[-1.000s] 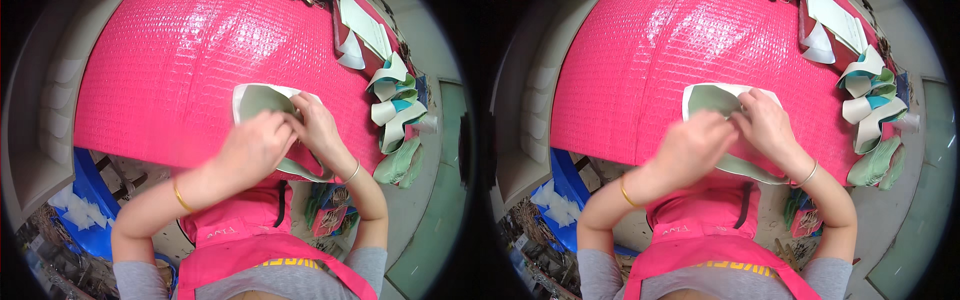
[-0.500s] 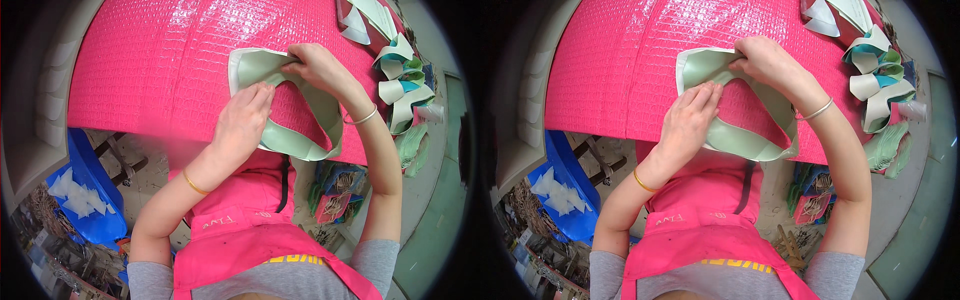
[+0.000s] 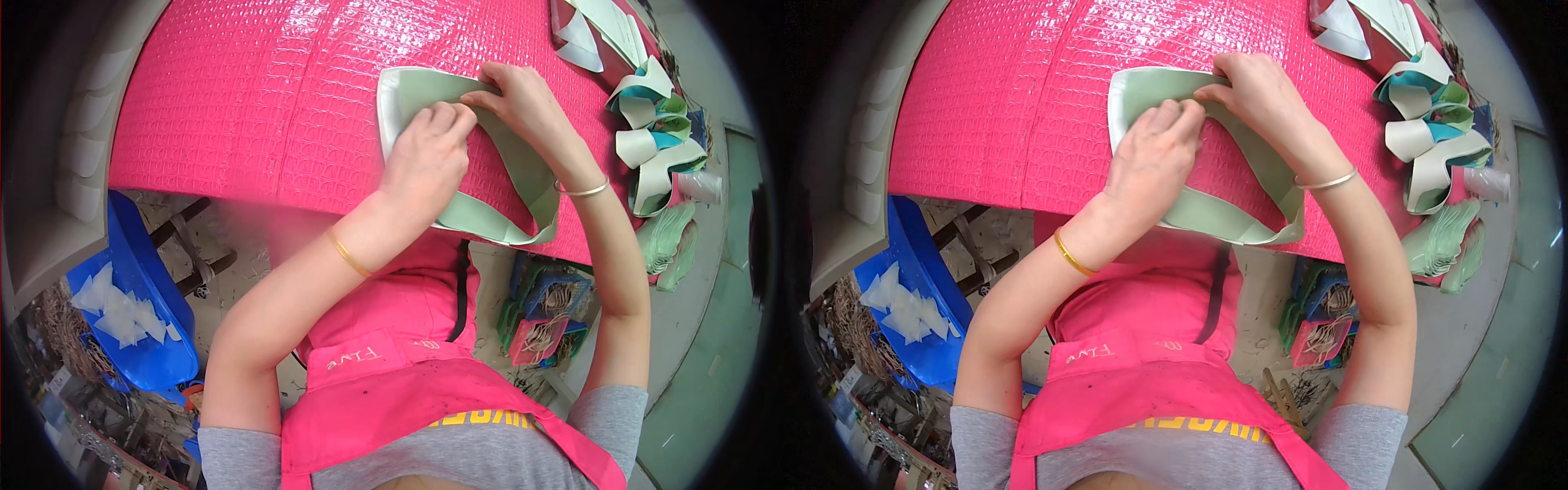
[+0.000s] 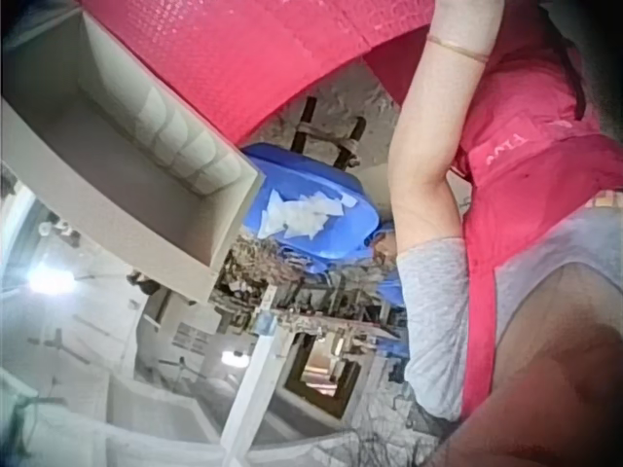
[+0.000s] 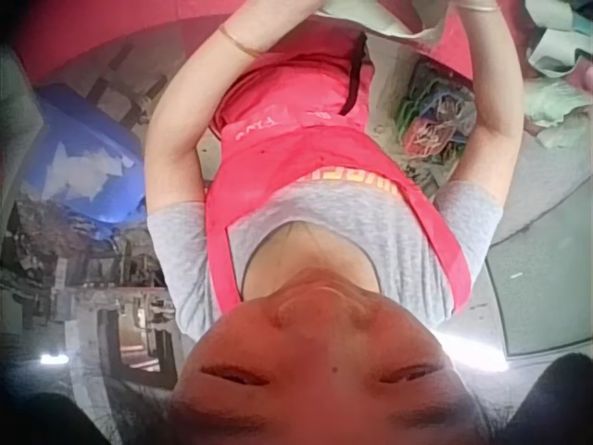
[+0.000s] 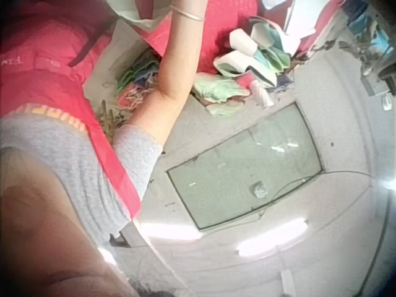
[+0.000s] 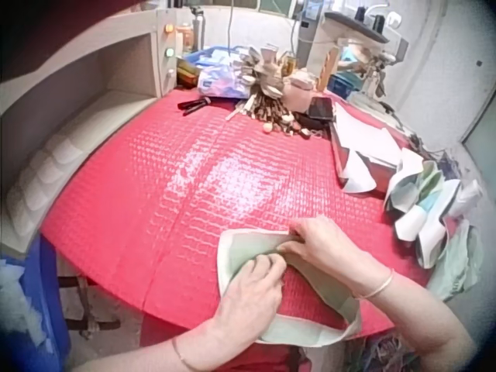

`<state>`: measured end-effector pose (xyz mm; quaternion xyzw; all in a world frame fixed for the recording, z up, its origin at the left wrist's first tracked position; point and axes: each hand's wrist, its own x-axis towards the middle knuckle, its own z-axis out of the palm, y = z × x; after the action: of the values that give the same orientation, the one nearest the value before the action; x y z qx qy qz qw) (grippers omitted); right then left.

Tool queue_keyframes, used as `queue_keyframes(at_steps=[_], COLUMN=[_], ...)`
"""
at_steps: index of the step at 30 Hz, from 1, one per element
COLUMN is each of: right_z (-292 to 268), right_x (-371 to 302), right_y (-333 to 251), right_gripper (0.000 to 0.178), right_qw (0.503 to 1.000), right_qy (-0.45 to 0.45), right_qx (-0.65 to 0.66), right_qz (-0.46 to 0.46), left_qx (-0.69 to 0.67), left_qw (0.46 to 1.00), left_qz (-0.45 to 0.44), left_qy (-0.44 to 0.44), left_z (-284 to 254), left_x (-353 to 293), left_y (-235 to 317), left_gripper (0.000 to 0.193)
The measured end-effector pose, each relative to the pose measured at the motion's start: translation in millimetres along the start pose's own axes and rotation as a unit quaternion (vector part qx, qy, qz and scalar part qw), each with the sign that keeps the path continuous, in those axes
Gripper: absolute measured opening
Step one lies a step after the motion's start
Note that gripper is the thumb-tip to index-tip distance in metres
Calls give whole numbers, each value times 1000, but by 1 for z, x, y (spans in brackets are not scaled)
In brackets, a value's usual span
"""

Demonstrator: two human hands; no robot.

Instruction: Assembling shoe upper components by applying adhesive surfaces and fitting pieces together.

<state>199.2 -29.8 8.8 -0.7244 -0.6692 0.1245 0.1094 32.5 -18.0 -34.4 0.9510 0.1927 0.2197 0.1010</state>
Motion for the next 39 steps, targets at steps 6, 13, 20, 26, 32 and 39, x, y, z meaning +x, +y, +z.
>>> queue_keyframes(at_steps=[6, 13, 20, 26, 32, 39], right_z=[4, 0, -1, -3, 5, -14], right_x=[-6, -21, -29, -36, -40, -68], right_y=[7, 11, 10, 10, 12, 11], right_gripper=[22, 29, 27, 25, 23, 46], right_qw=[992, 991, 991, 989, 993, 987], right_qy=[22, -20, 13, 20, 65, 34], right_qx=[107, 118, 133, 140, 92, 70], right_qz=[58, 60, 19, 54, 45, 140], left_qx=[-84, -89, 15, -10, -77, -72], left_qw=[996, 996, 999, 999, 996, 997], left_qz=[-12, 4, 36, 46, 44, 34], left_qy=[35, 31, -19, -23, 13, -10], left_z=[5, 11, 5, 4, 12, 18], left_x=[-2, -7, 3, 7, 4, 4], left_y=[-6, -15, -9, -6, -9, -3], left_gripper=[29, 37, 39, 39, 40, 42])
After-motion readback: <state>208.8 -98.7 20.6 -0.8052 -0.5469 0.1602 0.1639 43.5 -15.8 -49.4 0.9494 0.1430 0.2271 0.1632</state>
